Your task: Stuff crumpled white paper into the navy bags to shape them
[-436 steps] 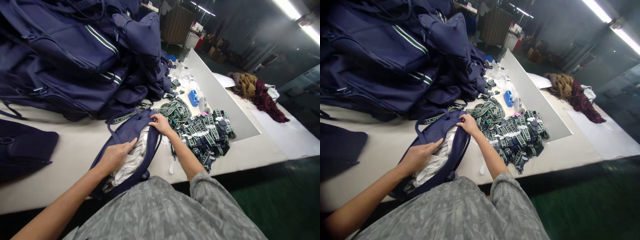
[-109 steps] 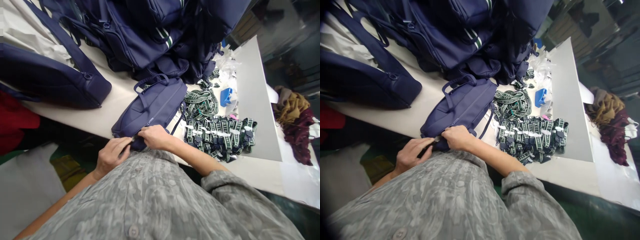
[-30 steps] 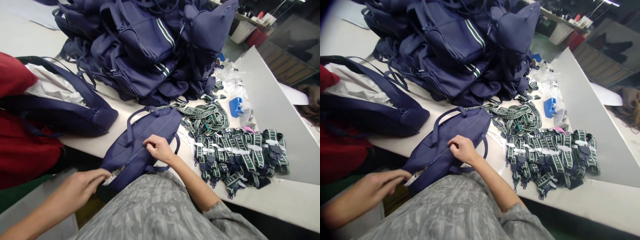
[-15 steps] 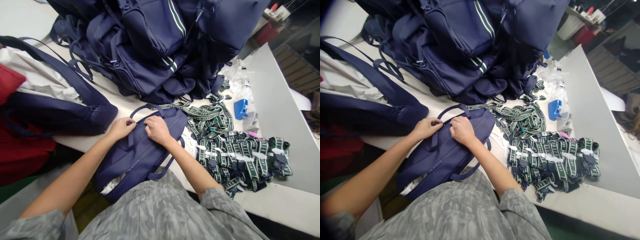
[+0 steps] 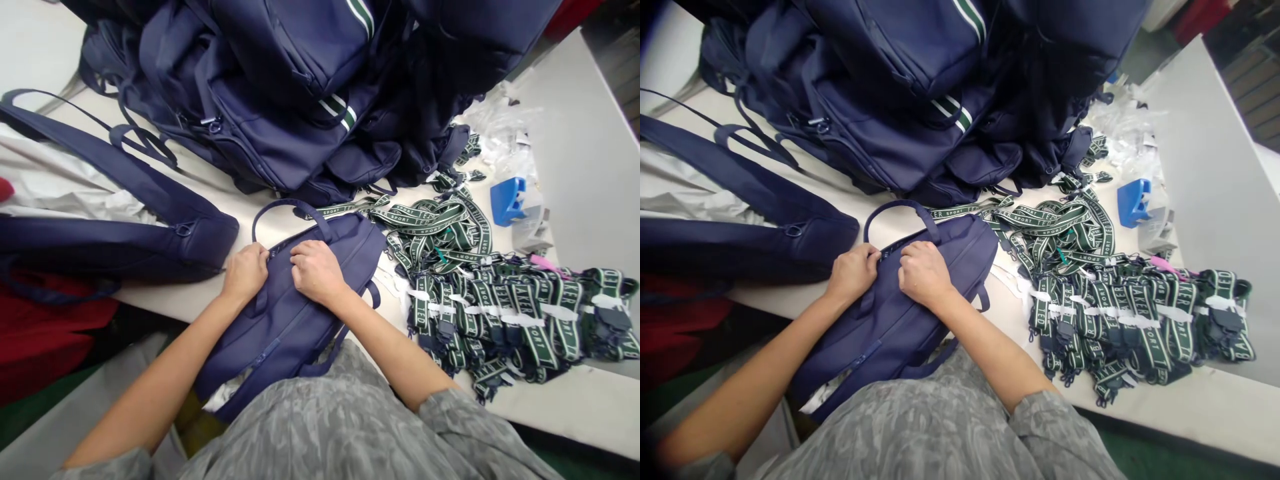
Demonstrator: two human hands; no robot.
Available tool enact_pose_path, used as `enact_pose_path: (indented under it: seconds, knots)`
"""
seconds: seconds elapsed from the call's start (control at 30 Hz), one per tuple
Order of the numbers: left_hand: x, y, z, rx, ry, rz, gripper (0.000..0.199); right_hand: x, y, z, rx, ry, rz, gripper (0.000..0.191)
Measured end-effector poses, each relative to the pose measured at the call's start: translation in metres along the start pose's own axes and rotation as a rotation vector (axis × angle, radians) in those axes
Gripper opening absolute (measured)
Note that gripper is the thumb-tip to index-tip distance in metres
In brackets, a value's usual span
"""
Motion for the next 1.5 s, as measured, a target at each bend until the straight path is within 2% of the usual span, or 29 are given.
enact_pose_path:
  seconds: [0.17, 0.33, 0.5, 0.63, 0.73, 0.87, 1.07, 1.33, 1.5]
  knots:
    - [0.008, -0.007, 0.024, -0.108, 0.099, -0.044, 0.027, 0.002, 0.002, -0.001, 0.002, 0.000, 0.008, 0.022]
    - [0.007, -0.006, 0.028, -0.143, 0.155, -0.029, 0.027, -0.002, 0.004, 0.000, -0.002, -0.030, -0.014, 0.021]
    - [0.005, -0.002, 0.025, -0.102, 0.242, -0.065, 0.028, -0.005, 0.008, -0.001, -0.006, -0.064, -0.044, 0.021]
    - [0.002, 0.000, 0.020, 0.028, 0.406, -0.134, 0.031, -0.007, 0.010, -0.002, -0.012, -0.069, -0.069, 0.021]
    - [0.003, 0.001, 0.018, 0.100, 0.513, -0.130, 0.035, -0.010, 0.010, -0.002, -0.018, -0.072, -0.091, 0.021]
    - [0.006, 0.003, 0.020, 0.086, 0.591, -0.107, 0.038, -0.012, 0.011, 0.000, -0.025, -0.067, -0.102, 0.021]
    - [0.008, 0.005, 0.025, 0.001, 0.657, -0.143, 0.039, -0.016, 0.014, 0.000, -0.025, -0.068, -0.136, 0.021]
    - [-0.002, 0.008, -0.002, 0.193, 0.623, -0.143, 0.034, -0.018, 0.018, -0.006, -0.016, -0.087, -0.146, 0.021]
    - [0.003, 0.013, -0.017, 0.256, 0.615, -0.082, 0.032, -0.014, 0.022, -0.009, 0.010, -0.084, -0.112, 0.021]
Point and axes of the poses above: each hand's wrist, its own y-axis away from the middle knuckle, its own x-axis out of the palm, z = x × y, the point moved 10 cm from there along -y, towards the middle knuckle, and after that the axes turned 11 degrees about x, right-handed, at the moved point
